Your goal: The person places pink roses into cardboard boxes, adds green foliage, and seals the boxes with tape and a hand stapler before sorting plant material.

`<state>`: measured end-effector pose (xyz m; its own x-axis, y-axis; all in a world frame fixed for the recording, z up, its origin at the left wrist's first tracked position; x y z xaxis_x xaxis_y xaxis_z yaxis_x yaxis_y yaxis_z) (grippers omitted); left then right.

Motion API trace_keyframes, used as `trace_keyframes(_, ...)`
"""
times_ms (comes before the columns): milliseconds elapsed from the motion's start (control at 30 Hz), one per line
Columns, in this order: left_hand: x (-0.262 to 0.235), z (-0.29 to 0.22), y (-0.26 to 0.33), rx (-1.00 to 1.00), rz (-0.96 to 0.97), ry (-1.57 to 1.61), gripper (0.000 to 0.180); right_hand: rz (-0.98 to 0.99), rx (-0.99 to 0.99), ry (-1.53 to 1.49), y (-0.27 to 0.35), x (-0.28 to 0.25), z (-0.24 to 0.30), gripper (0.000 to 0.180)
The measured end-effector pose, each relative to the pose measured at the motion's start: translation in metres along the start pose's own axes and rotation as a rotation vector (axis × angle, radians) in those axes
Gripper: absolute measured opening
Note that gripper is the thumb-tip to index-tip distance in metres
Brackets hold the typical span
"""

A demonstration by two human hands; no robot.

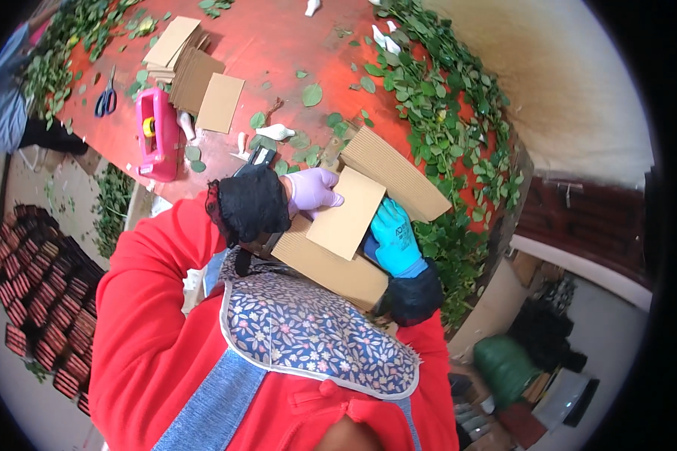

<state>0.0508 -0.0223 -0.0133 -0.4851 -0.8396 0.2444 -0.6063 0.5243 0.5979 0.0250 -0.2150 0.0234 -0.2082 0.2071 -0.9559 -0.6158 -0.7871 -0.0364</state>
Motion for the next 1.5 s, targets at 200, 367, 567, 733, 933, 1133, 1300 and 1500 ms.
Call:
trace_keyframes(200,-0.004,0.012,-0.015,0.013,0.069,-0.078,0.023,0.003,-0.043,-0.024,-0.013,-0.009,0.005,0.050)
trace_keyframes(367,-0.003,0.013,-0.016,0.161,-0.174,-0.445,0.041,0.041,0.037,0.085,-0.021,-0.032,0.025,0.036)
trace_keyframes(567,-0.004,0.013,-0.014,0.217,-0.214,-0.484,0.034,-0.026,0.220,0.121,-0.032,-0.056,0.065,0.031)
trace_keyframes(733,-0.001,0.006,-0.012,0.250,-0.227,-0.530,0.034,0.012,0.155,0.074,-0.040,-0.028,0.053,0.053)
trace_keyframes(933,-0.014,-0.026,0.030,0.214,-0.270,-0.904,0.034,0.056,0.160,0.076,-0.046,-0.022,0.051,0.054)
trace_keyframes(1133,-0.044,0.005,0.052,0.228,-0.234,-0.740,0.018,0.034,0.172,0.067,-0.038,-0.006,0.042,0.051)
trace_keyframes(1300,-0.023,-0.014,0.052,0.644,-0.127,-0.726,0.034,0.071,0.152,0.116,-0.035,-0.007,0.039,0.055)
trace_keyframes(1500,-0.001,-0.014,0.024,0.721,-0.042,-0.928,0.060,0.015,0.164,0.132,-0.033,-0.007,0.043,0.056)
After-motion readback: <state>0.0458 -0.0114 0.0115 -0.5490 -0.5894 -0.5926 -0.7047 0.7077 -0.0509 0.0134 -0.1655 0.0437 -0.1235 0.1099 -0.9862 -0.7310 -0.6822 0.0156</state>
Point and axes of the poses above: each hand's wrist, its own y-axis away from the middle knuckle, its own x-axis out of the palm, z = x × y, the point moved 5 cm from there along -y, towards the middle knuckle, and after that the axes turned 6 degrees about y, right-handed, at the moved point
